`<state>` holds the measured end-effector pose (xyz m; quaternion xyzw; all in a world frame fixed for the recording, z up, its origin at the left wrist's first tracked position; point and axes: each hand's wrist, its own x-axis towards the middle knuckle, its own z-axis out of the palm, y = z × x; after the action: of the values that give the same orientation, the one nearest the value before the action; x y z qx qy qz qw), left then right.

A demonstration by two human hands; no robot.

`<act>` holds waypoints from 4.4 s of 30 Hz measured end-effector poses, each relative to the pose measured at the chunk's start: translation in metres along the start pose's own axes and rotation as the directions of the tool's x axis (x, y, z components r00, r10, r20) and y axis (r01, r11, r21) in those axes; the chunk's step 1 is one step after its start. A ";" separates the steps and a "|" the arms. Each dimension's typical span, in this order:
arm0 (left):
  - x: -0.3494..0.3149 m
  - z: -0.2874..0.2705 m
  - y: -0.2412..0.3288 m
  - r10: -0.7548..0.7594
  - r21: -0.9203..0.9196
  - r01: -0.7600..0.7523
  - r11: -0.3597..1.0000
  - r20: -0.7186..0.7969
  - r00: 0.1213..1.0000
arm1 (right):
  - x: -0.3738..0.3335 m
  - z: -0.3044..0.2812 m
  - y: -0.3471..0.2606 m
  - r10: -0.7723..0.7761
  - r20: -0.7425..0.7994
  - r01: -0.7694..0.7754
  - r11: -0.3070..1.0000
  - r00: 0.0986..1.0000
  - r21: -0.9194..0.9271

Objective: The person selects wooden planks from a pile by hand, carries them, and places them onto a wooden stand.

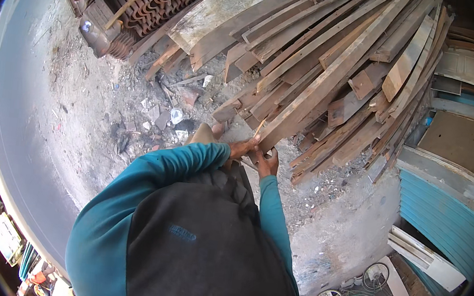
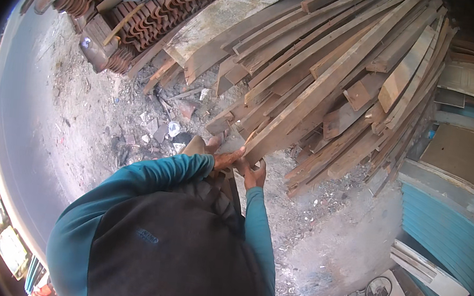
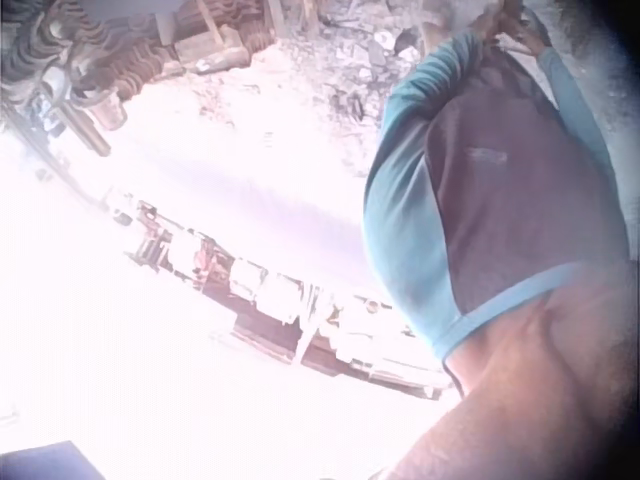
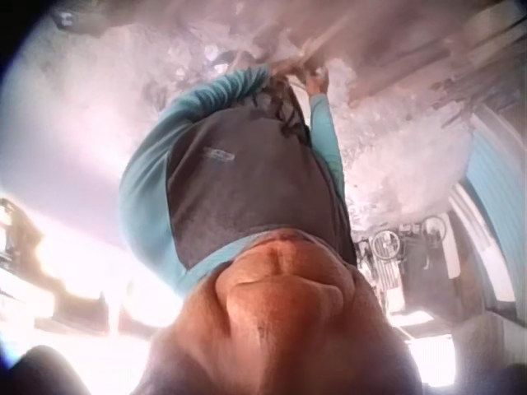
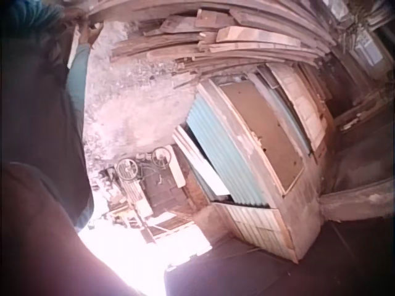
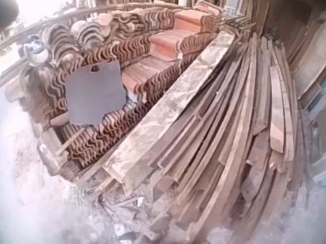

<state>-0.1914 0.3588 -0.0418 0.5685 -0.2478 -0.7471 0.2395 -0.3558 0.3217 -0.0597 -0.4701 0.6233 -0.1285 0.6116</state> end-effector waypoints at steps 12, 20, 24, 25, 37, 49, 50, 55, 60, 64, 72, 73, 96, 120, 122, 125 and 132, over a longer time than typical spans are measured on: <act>0.014 -0.016 -0.033 0.135 0.324 -0.080 0.943 -0.149 0.980 | 0.009 0.017 0.027 -0.091 -0.019 0.092 0.994 0.996 0.060; 0.067 -0.128 0.012 0.260 0.322 -0.074 0.944 -0.586 0.768 | -0.008 0.024 0.004 0.010 -0.050 -0.008 0.999 0.999 0.048; 0.122 -0.193 0.042 0.360 0.366 -0.109 0.924 -0.742 0.565 | -0.006 0.039 0.007 0.173 -0.090 -0.159 0.978 0.981 0.138; 0.133 -0.204 0.049 0.444 0.442 -0.120 0.889 -0.766 0.465 | -0.006 0.041 0.005 0.198 -0.077 -0.187 0.974 0.977 0.124; 0.139 -0.208 0.106 0.313 0.460 -0.024 0.888 -0.564 0.764 | -0.003 0.044 -0.004 0.306 -0.136 -0.290 0.949 0.942 0.128; 0.235 -0.365 0.080 0.176 0.190 -0.052 0.980 -0.733 0.657 | -0.001 0.047 -0.010 0.337 -0.175 -0.326 0.941 0.925 0.087; 0.221 -0.348 0.114 0.129 0.094 -0.090 0.992 -0.636 0.761 | -0.004 0.044 0.000 0.363 -0.240 -0.343 0.931 0.900 0.121; 0.269 -0.387 0.063 0.284 0.473 0.069 0.878 -0.632 0.721 | 0.005 0.045 -0.011 0.372 -0.135 -0.364 0.928 0.918 0.079; 0.232 -0.368 0.100 0.226 0.392 0.039 0.919 -0.606 0.763 | 0.005 0.042 -0.009 0.366 -0.131 -0.358 0.930 0.921 0.079; 0.218 -0.369 0.118 0.097 0.320 0.129 0.939 -0.603 0.792 | 0.001 0.049 -0.018 0.433 -0.200 -0.423 0.901 0.879 0.094; 0.311 -0.426 0.000 0.170 0.309 0.022 0.951 -0.579 0.797 | 0.010 0.047 -0.015 0.405 -0.231 -0.425 0.904 0.885 -0.044; 0.317 -0.427 -0.002 0.174 0.290 -0.002 0.957 -0.569 0.804 | 0.012 0.047 -0.008 0.382 -0.254 -0.412 0.908 0.889 -0.073; 0.215 -0.363 0.133 0.246 0.452 0.095 0.887 -0.637 0.730 | 0.005 0.039 -0.004 0.360 -0.119 -0.365 0.930 0.925 -0.031; 0.149 -0.212 0.180 0.551 0.682 -0.096 0.725 -0.491 0.675 | 0.013 0.042 -0.020 0.344 -0.254 -0.398 0.893 0.904 -0.208; 0.149 -0.178 0.184 0.618 0.783 0.085 0.616 -0.547 0.565 | 0.011 0.036 0.001 0.397 -0.219 -0.442 0.869 0.891 -0.225; 0.177 -0.202 0.171 0.479 0.686 0.099 0.721 -0.597 0.644 | 0.021 0.043 0.014 0.346 -0.261 -0.407 0.883 0.901 -0.234; 0.139 -0.214 0.215 0.420 0.689 -0.049 0.723 -0.381 0.824 | 0.016 0.038 0.034 0.316 -0.232 -0.360 0.916 0.920 -0.178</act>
<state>-0.0014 0.0848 -0.0547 0.7550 -0.4917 -0.3951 0.1794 -0.3339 0.3433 -0.1035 -0.4037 0.7634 0.0022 0.5042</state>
